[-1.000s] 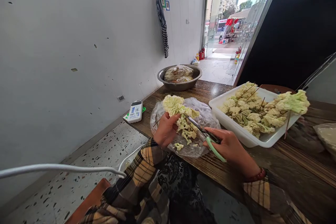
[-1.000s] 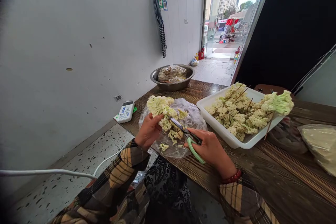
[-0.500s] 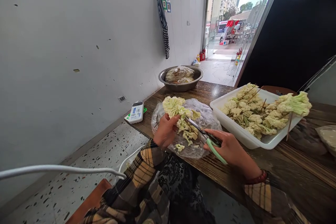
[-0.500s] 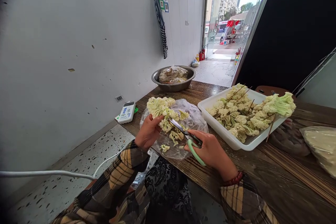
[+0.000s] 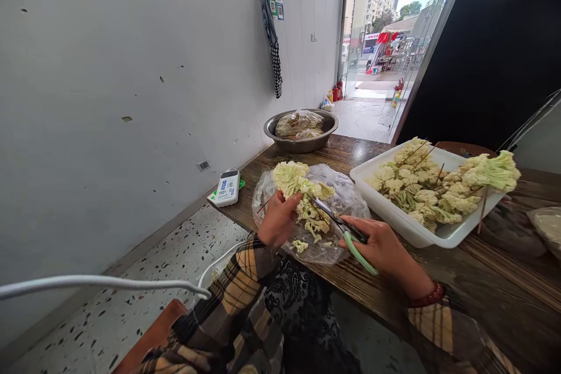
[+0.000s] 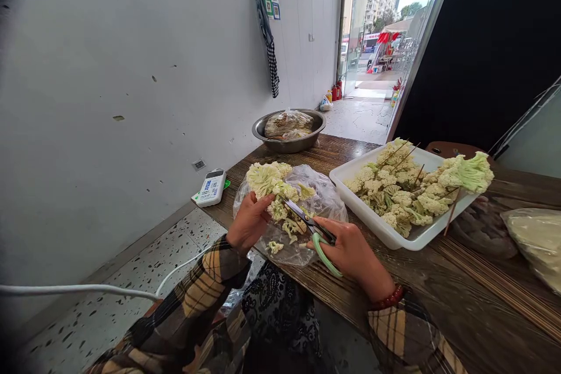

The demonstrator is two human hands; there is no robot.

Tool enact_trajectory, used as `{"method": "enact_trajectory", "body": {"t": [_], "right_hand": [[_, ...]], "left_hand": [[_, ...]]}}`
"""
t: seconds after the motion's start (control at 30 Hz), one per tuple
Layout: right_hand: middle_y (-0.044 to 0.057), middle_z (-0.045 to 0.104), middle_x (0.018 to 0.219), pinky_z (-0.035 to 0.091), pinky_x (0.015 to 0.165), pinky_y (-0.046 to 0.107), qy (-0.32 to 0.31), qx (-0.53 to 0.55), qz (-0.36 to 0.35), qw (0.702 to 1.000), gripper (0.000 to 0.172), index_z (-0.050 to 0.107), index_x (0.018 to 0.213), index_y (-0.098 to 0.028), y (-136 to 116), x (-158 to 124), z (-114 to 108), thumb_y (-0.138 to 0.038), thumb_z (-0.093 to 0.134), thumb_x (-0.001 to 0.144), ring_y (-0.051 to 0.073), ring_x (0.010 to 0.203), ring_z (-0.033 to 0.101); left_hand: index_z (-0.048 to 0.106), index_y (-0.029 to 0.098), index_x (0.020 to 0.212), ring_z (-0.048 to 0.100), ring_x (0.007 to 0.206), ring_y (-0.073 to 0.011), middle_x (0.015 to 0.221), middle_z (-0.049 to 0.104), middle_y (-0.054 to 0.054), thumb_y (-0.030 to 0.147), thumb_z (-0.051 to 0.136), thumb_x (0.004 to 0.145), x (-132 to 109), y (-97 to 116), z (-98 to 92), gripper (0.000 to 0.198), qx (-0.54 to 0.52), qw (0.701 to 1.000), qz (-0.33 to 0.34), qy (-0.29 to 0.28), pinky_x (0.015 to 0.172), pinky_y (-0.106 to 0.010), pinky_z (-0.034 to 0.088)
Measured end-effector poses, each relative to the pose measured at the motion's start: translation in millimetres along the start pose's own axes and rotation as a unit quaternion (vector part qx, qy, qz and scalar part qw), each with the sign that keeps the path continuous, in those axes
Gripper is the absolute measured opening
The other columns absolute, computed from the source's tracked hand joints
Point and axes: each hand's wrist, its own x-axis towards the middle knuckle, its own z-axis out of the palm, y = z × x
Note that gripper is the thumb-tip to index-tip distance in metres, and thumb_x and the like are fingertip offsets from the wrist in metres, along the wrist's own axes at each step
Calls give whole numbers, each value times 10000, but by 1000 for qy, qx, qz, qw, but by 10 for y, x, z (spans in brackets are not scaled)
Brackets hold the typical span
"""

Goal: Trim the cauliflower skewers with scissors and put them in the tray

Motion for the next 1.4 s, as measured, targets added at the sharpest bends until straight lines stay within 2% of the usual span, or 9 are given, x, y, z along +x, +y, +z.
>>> {"method": "enact_trajectory", "body": {"t": [0.27,0.47,0.63,0.83,1.0,1.13,1.2,1.3,1.4], "right_hand": [[72,741,1090,550,853,373,-1,-3,-13,1000,396,708,1145,-217,39,-3,29,-398,681,794,293,989,695],[93,724,1126,540,879,389,-3,-28,13,1000,448,693,1158,-193,22,4,23,-417,701,770,288,1015,681],[92,719,1141,550,845,384,2,-17,14,1000,423,700,1159,-208,-7,6,13,-396,686,780,297,1023,678],[83,732,1113,549,845,389,-4,2,20,1000,449,705,1155,-192,18,5,23,-427,698,773,307,1003,685],[81,748,1060,539,813,365,-18,-5,1,1000,402,707,1146,-196,52,3,61,-418,651,816,300,959,696],[61,758,996,535,801,368,-21,17,17,999,398,710,1123,-189,26,6,87,-426,645,811,279,898,695],[35,756,929,542,748,343,-39,59,31,997,384,713,1109,-203,-13,6,79,-434,633,814,242,822,690],[5,707,727,501,521,274,-74,156,89,981,447,680,1173,-187,-81,0,42,-454,597,824,161,550,612],[-11,642,615,434,423,252,-59,189,131,972,494,657,1205,-145,-112,-4,7,-439,600,813,128,437,522]], "left_hand": [[629,202,1146,677,949,-198,1052,729,-43,244,807,638,14,-18,-34,540,-14,1000,-5,12,841,-309,507],[645,182,1088,675,936,-197,1023,729,-48,240,808,639,18,-21,-27,482,-22,1000,-4,16,830,-309,509],[655,182,1034,670,929,-198,1007,727,-48,273,802,644,18,-50,-35,426,16,1000,4,26,775,-285,509],[646,199,1109,652,1026,-221,1058,727,-47,278,796,646,2,-36,15,492,21,999,29,9,865,-312,491],[663,198,1075,663,1021,-232,1025,737,-42,284,806,637,-2,-45,16,469,3,1000,15,12,868,-322,497],[649,186,1104,655,1044,-226,1032,736,-46,259,814,635,3,-66,7,502,-25,1000,0,15,901,-330,494],[642,181,1112,656,1047,-228,1056,732,-56,242,812,637,7,-75,10,508,-44,999,-10,15,910,-341,499],[637,183,1119,663,1035,-229,1062,731,-60,208,808,637,18,-88,6,512,-71,997,-26,20,915,-353,510],[637,180,1117,673,1009,-232,1032,737,-54,189,802,638,32,-95,-16,507,-79,996,-31,27,906,-358,522]]}}
